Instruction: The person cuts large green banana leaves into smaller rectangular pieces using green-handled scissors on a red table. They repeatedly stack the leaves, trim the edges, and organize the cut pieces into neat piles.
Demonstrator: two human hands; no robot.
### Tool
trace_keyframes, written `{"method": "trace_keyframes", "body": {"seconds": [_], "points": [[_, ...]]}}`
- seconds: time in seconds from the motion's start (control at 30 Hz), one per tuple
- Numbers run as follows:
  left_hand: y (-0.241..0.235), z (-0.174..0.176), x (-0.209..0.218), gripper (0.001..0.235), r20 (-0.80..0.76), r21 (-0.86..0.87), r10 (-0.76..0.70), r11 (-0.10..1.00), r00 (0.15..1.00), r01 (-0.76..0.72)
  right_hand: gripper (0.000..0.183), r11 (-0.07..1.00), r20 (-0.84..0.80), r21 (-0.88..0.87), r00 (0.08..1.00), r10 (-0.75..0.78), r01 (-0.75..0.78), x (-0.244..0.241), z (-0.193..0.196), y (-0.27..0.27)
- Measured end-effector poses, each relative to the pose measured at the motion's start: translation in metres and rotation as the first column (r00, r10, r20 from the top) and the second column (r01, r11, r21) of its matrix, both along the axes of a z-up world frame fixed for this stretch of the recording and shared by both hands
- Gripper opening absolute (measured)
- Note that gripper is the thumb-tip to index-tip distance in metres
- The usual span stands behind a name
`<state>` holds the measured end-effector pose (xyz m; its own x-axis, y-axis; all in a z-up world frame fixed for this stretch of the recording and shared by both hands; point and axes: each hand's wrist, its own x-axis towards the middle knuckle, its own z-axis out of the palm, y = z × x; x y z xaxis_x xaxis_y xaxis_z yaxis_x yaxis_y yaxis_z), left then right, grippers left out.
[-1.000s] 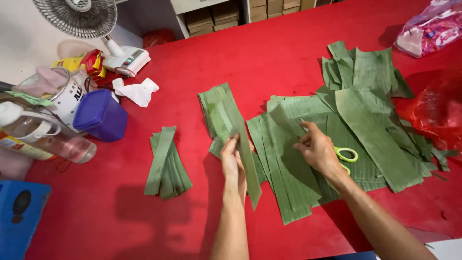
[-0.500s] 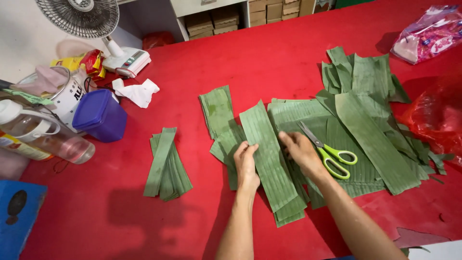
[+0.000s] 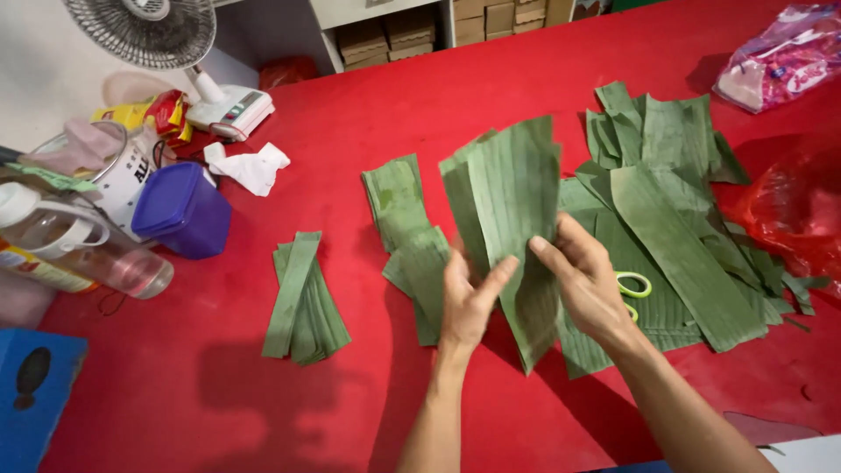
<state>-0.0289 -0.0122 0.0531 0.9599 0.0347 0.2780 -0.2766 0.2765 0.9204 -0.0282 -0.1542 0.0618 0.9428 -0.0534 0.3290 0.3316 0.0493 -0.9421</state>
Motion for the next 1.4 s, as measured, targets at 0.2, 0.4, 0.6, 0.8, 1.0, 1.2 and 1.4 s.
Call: {"method": "trace_keyframes", "body": {"seconds": [0.2, 0.4, 0.6, 0.8, 1.0, 1.2, 1.4], "points": [[-0.010, 0.016, -0.022, 0.020, 0.236, 0.110, -0.268, 0.962, 0.934, 0.249, 0.047, 0.995, 0.088, -0.047, 0.992, 0.095, -0.091, -0.005, -0.106, -0.054], [-0.019, -0.018, -0.022, 0.024, 0.128, 0.165, -0.319, 0.940, 0.939, 0.297, 0.045, 0.992, 0.034, -0.106, 0.997, 0.068, -0.064, -0.026, -0.079, -0.030], [-0.026, -0.019, -0.018, 0.034, 0.098, 0.187, -0.358, 0.923, 0.928, 0.337, 0.043, 0.952, 0.106, -0.301, 0.994, -0.030, 0.061, -0.015, -0.108, -0.054], [-0.026, -0.048, -0.010, 0.050, -0.018, -0.045, -0.255, 0.966, 0.967, 0.254, 0.055, 0.943, -0.080, -0.332, 0.997, 0.002, -0.028, -0.027, -0.104, -0.047], [-0.030, -0.025, -0.005, 0.039, 0.094, -0.383, -0.133, 0.910, 0.987, 0.159, 0.035, 0.966, -0.423, 0.251, 0.905, 0.045, 0.069, -0.046, -0.058, -0.018], [-0.052, -0.040, -0.013, 0.043, 0.063, -0.385, -0.007, 0.923, 0.998, 0.030, 0.067, 0.825, -0.441, 0.554, 0.879, 0.178, 0.111, -0.050, -0.022, -0.008], [-0.045, -0.029, -0.009, 0.045, -0.054, -0.499, -0.016, 0.866, 0.998, -0.013, 0.116, 0.990, -0.284, -0.054, 0.952, 0.112, -0.133, -0.046, -0.051, -0.023]]}}
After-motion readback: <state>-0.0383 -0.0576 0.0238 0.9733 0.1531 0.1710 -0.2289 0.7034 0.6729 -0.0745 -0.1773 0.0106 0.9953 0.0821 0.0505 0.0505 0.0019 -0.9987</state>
